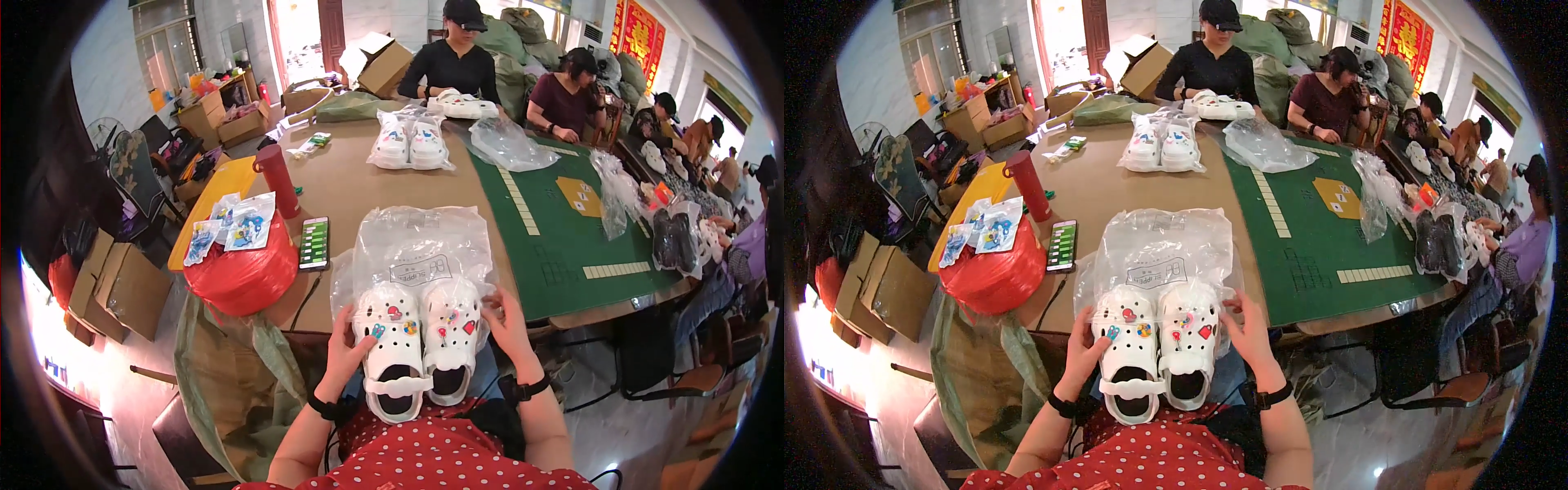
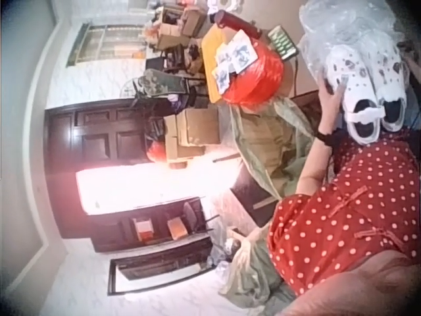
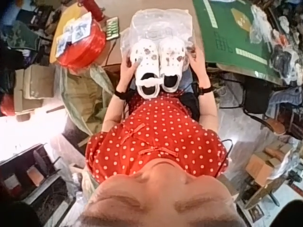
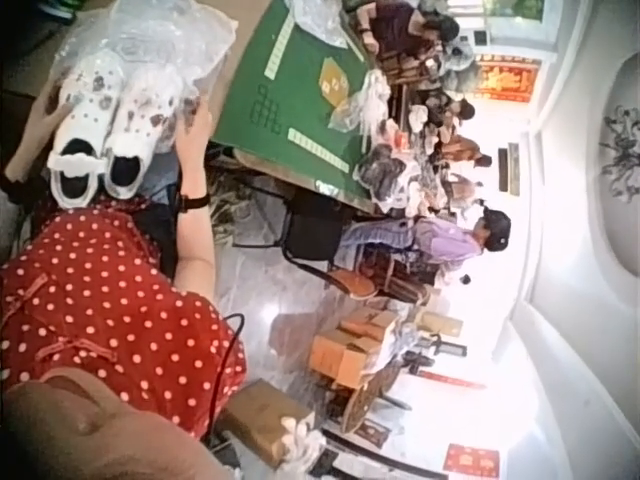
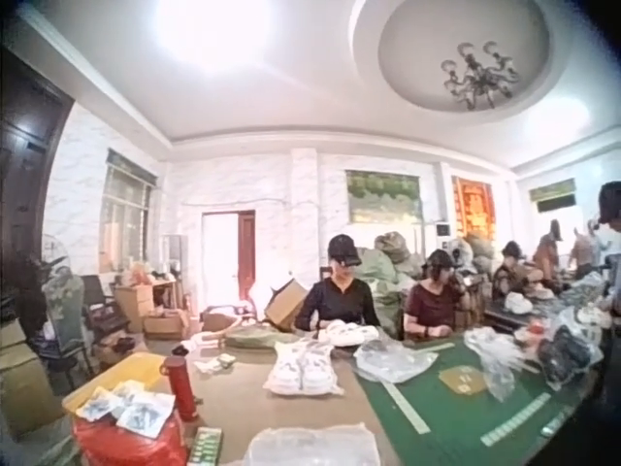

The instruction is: Inspecting and packaging pairs of white decorated clog-style shoes into plastic bags.

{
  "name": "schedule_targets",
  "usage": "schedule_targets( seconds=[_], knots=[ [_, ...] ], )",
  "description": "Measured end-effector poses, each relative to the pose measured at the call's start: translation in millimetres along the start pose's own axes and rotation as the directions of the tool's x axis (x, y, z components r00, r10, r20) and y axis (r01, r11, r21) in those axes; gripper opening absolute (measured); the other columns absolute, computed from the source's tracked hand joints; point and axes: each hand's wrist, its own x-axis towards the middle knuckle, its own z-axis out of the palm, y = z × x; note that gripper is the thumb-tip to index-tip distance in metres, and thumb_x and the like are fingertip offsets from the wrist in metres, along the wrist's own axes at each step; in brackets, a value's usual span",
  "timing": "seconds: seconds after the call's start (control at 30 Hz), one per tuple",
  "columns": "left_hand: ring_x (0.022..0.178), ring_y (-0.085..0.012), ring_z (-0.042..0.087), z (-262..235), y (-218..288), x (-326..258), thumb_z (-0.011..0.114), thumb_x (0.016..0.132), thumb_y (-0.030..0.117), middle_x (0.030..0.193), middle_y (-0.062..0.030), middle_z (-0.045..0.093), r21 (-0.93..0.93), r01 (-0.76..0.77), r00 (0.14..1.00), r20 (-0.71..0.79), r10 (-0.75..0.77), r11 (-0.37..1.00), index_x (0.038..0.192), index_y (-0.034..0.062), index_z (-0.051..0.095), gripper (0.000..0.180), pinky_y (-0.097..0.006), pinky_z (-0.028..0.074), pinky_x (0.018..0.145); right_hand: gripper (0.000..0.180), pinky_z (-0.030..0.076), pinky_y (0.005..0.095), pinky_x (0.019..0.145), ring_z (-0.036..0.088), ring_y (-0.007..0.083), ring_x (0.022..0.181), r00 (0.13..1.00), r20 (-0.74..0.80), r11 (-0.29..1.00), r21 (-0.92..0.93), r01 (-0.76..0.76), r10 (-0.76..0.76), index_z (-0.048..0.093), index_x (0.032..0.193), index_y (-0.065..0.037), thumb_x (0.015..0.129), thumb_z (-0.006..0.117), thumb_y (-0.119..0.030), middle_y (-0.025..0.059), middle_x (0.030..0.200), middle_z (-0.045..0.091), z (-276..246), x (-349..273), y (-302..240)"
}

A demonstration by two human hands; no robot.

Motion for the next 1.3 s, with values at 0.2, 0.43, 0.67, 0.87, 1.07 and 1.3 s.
schedule_targets(
  seconds=[0.2, 0.43, 0.67, 0.87, 1.07, 1.3],
  knots=[
    [0.120, -0.0241, 0.057, 14.9, 11.0, 1.1, 0.076, 0.081, 0.005, 0.135, -0.0185, 0.053, 0.020, -0.042, 0.998, -0.046, 0.043, 0.999, 0.150, -0.0002, 0.029, 0.084, -0.036, 0.048, 0.101, 0.054, 0.049, 0.0323, 0.078, 0.060, 0.0188, 0.081, 0.995, 0.098, 0.980, 0.195, -0.036, 0.016, 0.036, 0.147, 0.000, 0.098, 0.058, -0.010, 0.0115, 0.094, 0.062, 12.2, 15.7, 23.8],
    [0.109, -0.0219, 0.061, 19.5, 15.1, -7.0, 0.079, 0.078, 0.010, 0.126, -0.0171, 0.058, 0.126, -0.029, 0.985, -0.163, 0.050, 0.992, 0.149, 0.0020, 0.032, 0.085, -0.034, 0.052, 0.093, 0.052, 0.044, 0.0230, 0.050, 0.055, 0.0071, 0.064, 0.959, 0.245, 0.894, 0.384, -0.232, 0.143, 0.037, 0.145, -0.007, 0.098, 0.059, -0.011, 0.0053, 0.095, 0.059, 5.9, 14.7, 10.0],
    [0.113, -0.0207, 0.058, 10.6, 8.1, -16.2, 0.075, 0.079, 0.005, 0.126, -0.0153, 0.057, 0.052, 0.003, 0.994, -0.106, 0.002, 0.999, 0.144, -0.0011, 0.033, 0.077, -0.034, 0.048, 0.098, 0.028, 0.043, 0.0227, 0.048, 0.054, 0.0074, 0.057, 0.951, 0.259, 0.823, 0.493, -0.280, 0.169, 0.045, 0.121, -0.004, 0.099, 0.060, -0.015, 0.0024, 0.086, 0.059, 10.1, -9.1, 14.5],
    [0.119, -0.0212, 0.055, 0.3, 7.4, -25.4, 0.067, 0.084, 0.001, 0.130, -0.0139, 0.055, -0.106, 0.026, 0.998, -0.058, -0.032, 0.994, 0.146, -0.0013, 0.035, 0.070, -0.034, 0.043, 0.104, 0.025, 0.043, 0.0225, 0.048, 0.054, 0.0073, 0.058, 0.939, 0.305, 0.805, 0.510, -0.304, 0.161, 0.045, 0.116, -0.004, 0.100, 0.059, -0.017, 0.0022, 0.083, 0.058, 9.1, -15.0, 7.0],
    [0.127, -0.0207, 0.051, -5.7, 17.8, -42.5, 0.059, 0.088, -0.002, 0.140, -0.0138, 0.052, -0.193, -0.037, 0.999, -0.028, 0.032, 0.981, 0.152, -0.0013, 0.032, 0.070, -0.035, 0.041, 0.108, 0.026, 0.043, 0.0229, 0.049, 0.055, 0.0080, 0.058, 0.944, 0.273, 0.835, 0.462, -0.298, 0.186, 0.046, 0.113, -0.004, 0.100, 0.060, -0.021, 0.0024, 0.079, 0.059, 8.8, -25.9, -2.3],
    [0.104, -0.0160, 0.065, -2.0, 8.1, -54.3, 0.067, 0.087, 0.001, 0.121, -0.0133, 0.066, -0.040, 0.039, 0.962, -0.268, -0.048, 0.998, 0.142, -0.0059, 0.048, 0.059, -0.029, 0.052, 0.092, 0.022, 0.046, 0.0295, 0.056, 0.058, 0.0124, 0.061, 0.943, 0.274, 0.975, 0.061, -0.215, 0.191, 0.054, 0.095, -0.002, 0.098, 0.062, -0.022, 0.0076, 0.077, 0.064, -0.7, -39.3, -16.2]
  ],
)
